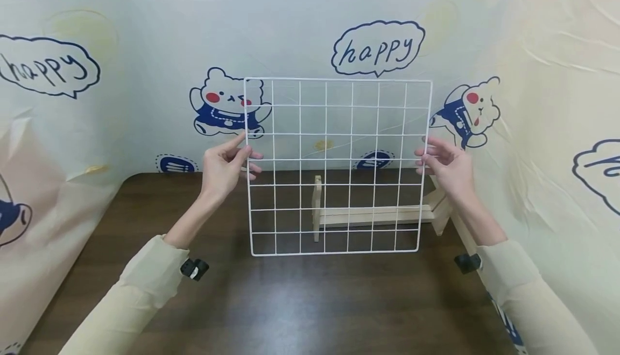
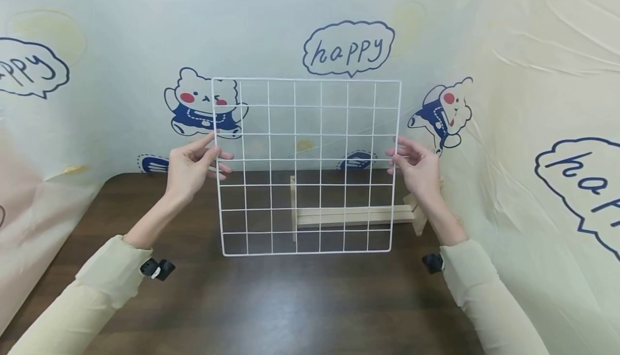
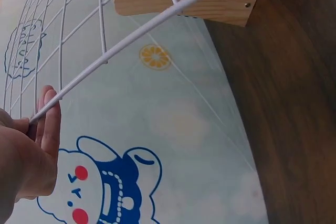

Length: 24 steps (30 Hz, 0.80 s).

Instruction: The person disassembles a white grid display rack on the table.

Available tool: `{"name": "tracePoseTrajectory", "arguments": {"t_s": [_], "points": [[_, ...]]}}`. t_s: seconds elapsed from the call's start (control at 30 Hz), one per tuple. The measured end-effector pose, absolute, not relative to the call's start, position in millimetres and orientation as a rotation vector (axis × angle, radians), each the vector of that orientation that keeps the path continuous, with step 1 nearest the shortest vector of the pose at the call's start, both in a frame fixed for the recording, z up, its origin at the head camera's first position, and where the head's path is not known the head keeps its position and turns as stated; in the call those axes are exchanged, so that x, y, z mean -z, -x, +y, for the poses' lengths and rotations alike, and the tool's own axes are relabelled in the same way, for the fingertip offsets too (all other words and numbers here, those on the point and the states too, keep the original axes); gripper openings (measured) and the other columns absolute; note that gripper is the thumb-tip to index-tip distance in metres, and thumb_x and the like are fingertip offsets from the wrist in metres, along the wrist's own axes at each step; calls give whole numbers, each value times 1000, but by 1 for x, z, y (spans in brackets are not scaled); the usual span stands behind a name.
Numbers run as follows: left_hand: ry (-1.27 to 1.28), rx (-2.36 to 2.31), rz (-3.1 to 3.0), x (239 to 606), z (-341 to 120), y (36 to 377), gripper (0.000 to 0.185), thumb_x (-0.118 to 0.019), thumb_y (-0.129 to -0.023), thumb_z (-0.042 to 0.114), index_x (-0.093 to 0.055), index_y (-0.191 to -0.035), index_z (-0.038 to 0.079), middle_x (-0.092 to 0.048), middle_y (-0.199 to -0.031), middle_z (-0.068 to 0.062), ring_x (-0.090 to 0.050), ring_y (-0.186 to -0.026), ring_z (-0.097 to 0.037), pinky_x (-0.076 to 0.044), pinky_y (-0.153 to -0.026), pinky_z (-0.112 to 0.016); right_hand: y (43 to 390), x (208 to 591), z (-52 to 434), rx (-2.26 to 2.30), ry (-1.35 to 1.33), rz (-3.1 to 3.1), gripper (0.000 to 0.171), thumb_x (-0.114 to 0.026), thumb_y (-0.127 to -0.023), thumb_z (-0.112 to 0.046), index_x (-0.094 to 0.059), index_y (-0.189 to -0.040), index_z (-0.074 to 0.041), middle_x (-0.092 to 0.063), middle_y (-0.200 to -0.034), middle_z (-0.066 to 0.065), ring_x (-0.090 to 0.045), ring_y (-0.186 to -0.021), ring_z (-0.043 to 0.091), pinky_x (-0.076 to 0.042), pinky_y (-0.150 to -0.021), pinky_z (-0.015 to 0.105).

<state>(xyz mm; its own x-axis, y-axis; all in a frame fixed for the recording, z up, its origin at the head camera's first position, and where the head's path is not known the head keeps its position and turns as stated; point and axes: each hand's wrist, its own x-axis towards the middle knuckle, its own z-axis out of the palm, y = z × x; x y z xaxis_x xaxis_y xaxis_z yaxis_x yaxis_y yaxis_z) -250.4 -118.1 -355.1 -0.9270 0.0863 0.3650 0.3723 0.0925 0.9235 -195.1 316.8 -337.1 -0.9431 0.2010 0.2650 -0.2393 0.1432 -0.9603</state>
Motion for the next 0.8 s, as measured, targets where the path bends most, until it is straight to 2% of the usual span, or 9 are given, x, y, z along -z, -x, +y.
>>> {"name": "tracePoseTrajectory", "arguments": {"t_s": [0.2,0.47,0.8], "points": [[418,2026,-2124,354,-124,247,43,-61,-95,6,-54,-137,9,-75,-89,-8,-72,-67,-16,-57,-55,-30,193,339,311,-1931,-12,-2113,37,-58,-92,7,-58,-128,0,-75,-91,0,-72,-73,14,-58,-68,29],[345,2021,-2180,350,-131,240,44,-60,-96,10,-51,-139,10,-75,-93,-7,-73,-76,-17,-57,-58,-33,190,341,304,-2164,-38,-2051,40,-55,-94,6,-53,-134,0,-74,-98,5,-72,-88,18,-56,-77,31],[286,2131,-2134,354,-144,238,40,-60,-96,9,-56,-135,4,-75,-90,-6,-74,-77,-19,-57,-57,-31,188,342,295,-2207,-126,-2088,42,-53,-95,7,-48,-137,3,-73,-98,7,-72,-87,19,-55,-80,33]]}}
